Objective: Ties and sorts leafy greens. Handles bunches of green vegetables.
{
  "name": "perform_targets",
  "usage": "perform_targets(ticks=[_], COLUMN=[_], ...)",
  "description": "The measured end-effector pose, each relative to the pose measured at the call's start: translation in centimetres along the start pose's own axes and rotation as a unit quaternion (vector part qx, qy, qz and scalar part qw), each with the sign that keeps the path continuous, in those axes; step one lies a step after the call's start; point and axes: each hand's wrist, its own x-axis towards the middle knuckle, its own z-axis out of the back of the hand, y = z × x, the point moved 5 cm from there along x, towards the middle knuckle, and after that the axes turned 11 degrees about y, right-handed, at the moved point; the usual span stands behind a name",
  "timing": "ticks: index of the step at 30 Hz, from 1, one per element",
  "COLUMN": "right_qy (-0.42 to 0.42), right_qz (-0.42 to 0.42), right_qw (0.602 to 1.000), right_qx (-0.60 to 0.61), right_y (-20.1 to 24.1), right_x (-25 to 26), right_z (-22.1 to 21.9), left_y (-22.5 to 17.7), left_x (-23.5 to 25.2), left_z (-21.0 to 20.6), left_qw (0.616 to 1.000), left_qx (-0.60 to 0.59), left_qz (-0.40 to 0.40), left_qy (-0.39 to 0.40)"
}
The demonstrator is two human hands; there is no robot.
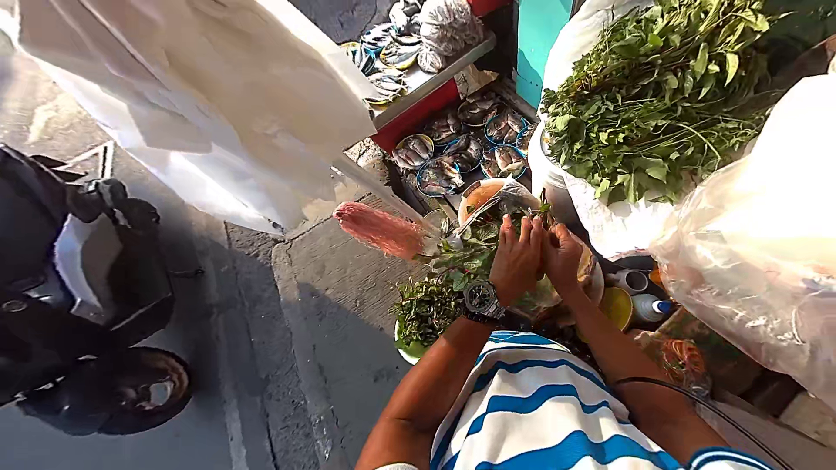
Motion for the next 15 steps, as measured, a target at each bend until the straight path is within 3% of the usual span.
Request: perform_targets(ticks=[6, 11, 15], right_qy=[-0.044, -0.057, -0.051], right_qz=[0.061, 0.077, 0.066], right_qw=[0.997, 0.995, 0.996], right_qx=[-0.012, -0.008, 0.004], right_y=[0.4, 0.7, 1.2], right_x=[-2.4, -3.2, -3.2], right_z=[0.0, -0.3, -0.5], left_y=[1.2, 1.9, 3.0], left_x=[-0.5, -1.4, -1.1], left_z=[-0.3, -0.8, -1.5], left_qw=[0.993, 0.996, 0.992], left_qx=[0.058, 0.005, -0.08], left_qz=[0.02, -0.056, -0.071], left_qy=[0.101, 0.073, 0.066])
